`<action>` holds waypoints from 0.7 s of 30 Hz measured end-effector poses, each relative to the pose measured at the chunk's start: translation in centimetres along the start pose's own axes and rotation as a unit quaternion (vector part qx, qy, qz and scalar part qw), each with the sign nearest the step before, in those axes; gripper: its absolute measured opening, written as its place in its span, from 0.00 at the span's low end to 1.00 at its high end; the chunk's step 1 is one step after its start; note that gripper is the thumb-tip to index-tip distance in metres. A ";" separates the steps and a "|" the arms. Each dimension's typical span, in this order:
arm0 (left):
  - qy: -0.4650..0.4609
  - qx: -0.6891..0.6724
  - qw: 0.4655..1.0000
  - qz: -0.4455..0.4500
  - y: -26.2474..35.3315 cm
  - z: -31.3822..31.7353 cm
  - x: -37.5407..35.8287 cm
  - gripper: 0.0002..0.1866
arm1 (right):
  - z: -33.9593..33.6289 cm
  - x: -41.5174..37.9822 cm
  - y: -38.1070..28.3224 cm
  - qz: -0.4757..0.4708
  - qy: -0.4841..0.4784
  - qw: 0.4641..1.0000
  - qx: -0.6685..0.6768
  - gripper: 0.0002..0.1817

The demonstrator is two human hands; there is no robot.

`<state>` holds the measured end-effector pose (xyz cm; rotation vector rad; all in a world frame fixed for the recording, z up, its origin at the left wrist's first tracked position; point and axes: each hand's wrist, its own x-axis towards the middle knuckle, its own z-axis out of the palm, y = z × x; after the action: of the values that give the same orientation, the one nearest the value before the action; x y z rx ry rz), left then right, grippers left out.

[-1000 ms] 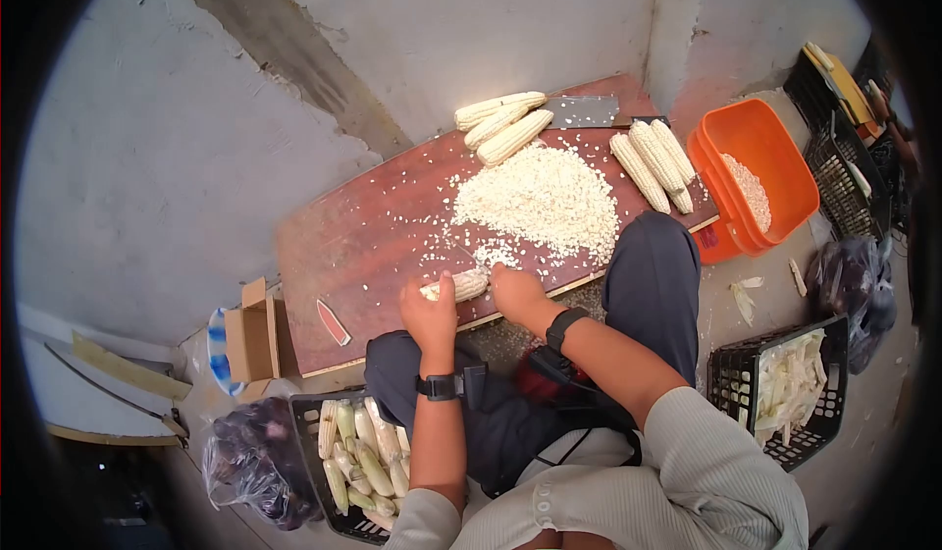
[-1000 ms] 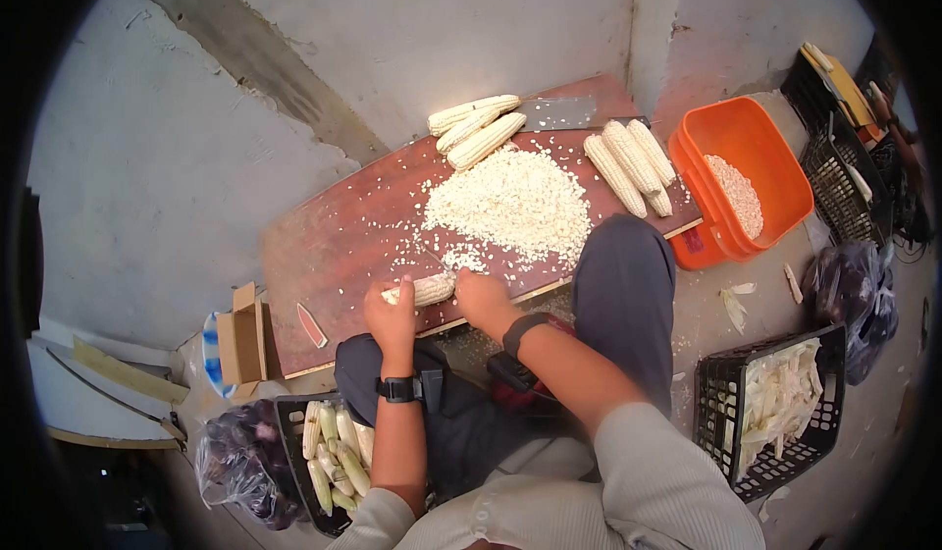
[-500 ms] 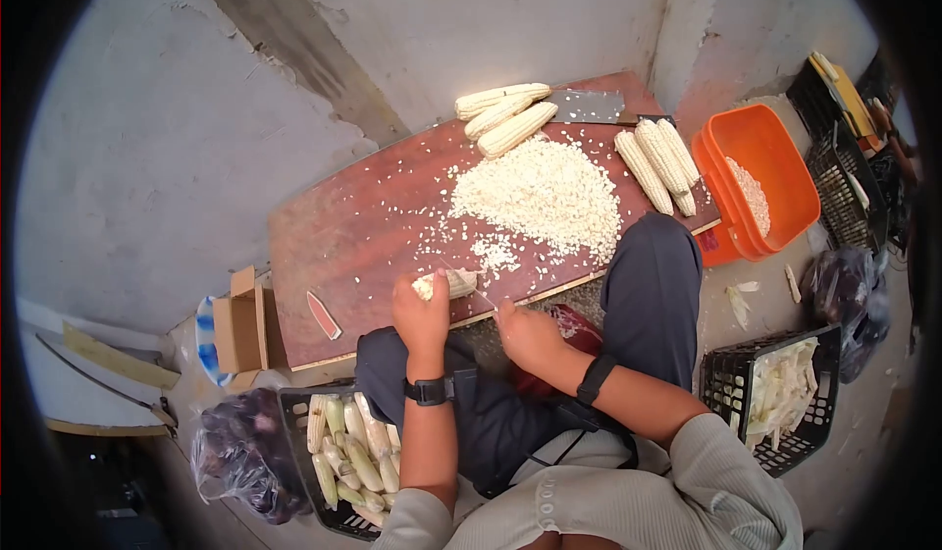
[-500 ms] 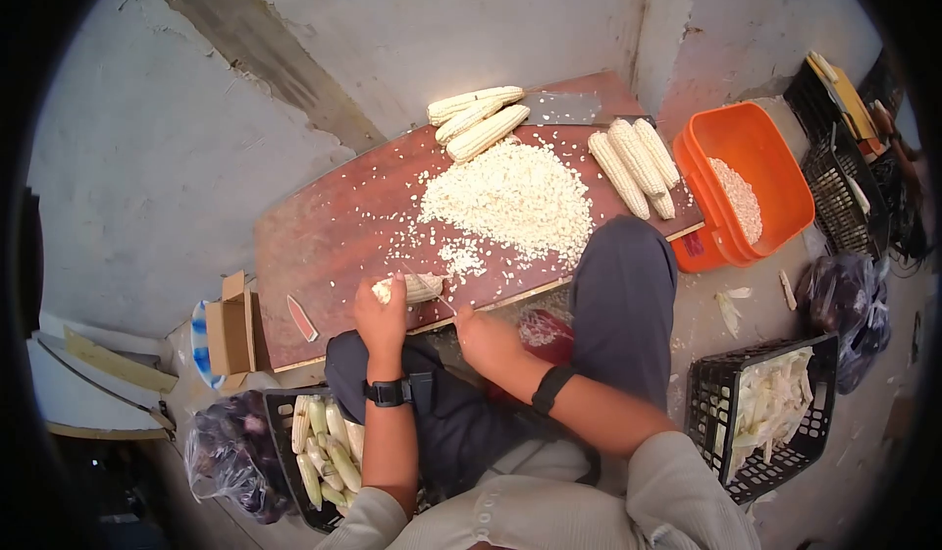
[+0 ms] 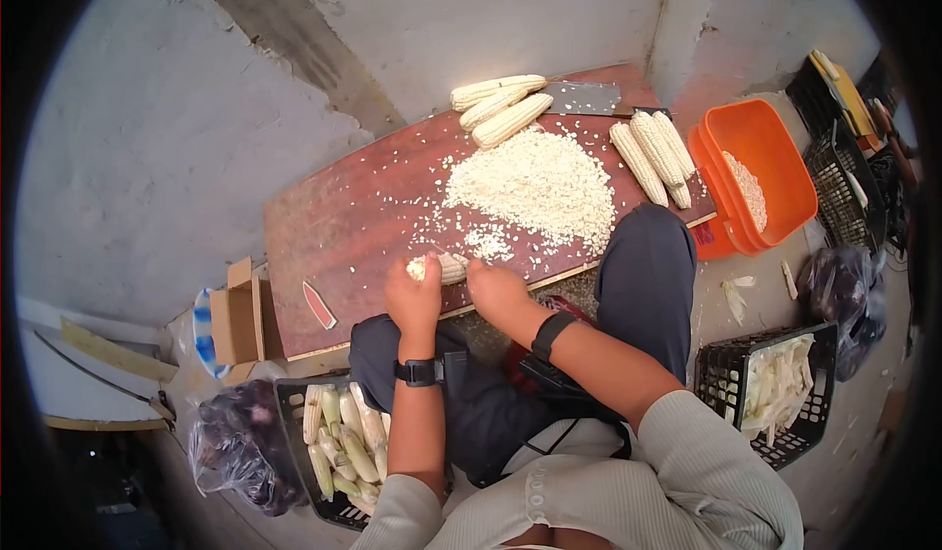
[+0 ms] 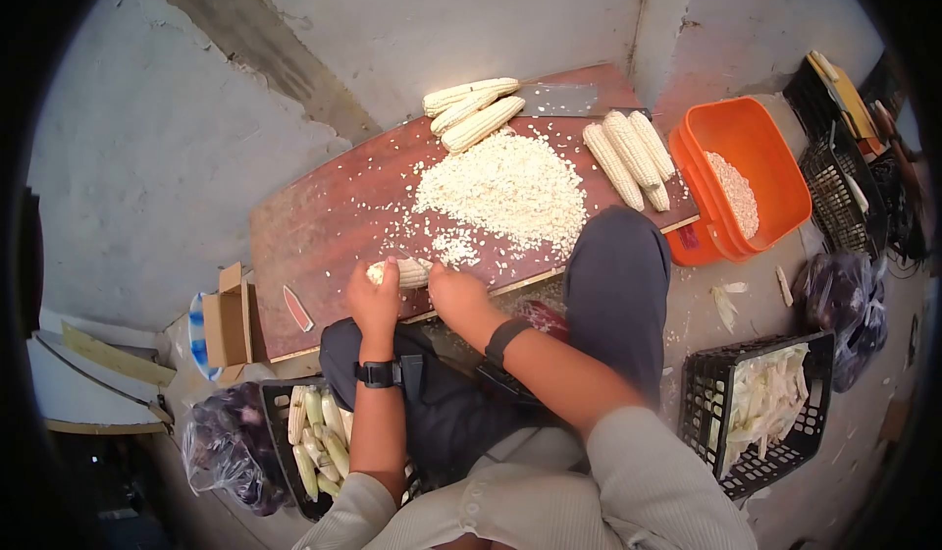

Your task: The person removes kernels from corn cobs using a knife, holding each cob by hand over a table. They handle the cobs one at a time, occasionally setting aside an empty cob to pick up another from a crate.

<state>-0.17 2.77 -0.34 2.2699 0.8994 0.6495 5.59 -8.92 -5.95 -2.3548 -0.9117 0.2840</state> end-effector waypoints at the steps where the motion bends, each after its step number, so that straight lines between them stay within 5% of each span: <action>1: 0.007 0.031 0.999 0.020 0.4 -0.2 -0.5 0.20 | 0.0 -0.1 -0.2 0.014 0.000 1.000 0.001 0.07; 7: 0.086 0.094 0.990 0.065 1.3 0.2 -1.0 0.21 | -1.8 -2.7 -0.5 0.001 0.014 1.000 0.026 0.07; 14: 0.041 0.081 0.995 0.051 1.5 0.0 -1.0 0.21 | -2.5 -6.0 0.8 0.044 -0.049 0.997 -0.027 0.06; 21: 0.005 0.076 0.994 0.081 1.3 -0.3 -0.2 0.20 | 0.9 -2.0 0.9 0.043 -0.015 0.999 -0.004 0.07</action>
<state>0.08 2.01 0.70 2.4975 0.7996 0.6839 4.26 -10.36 -7.24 -2.4064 -0.8282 0.3507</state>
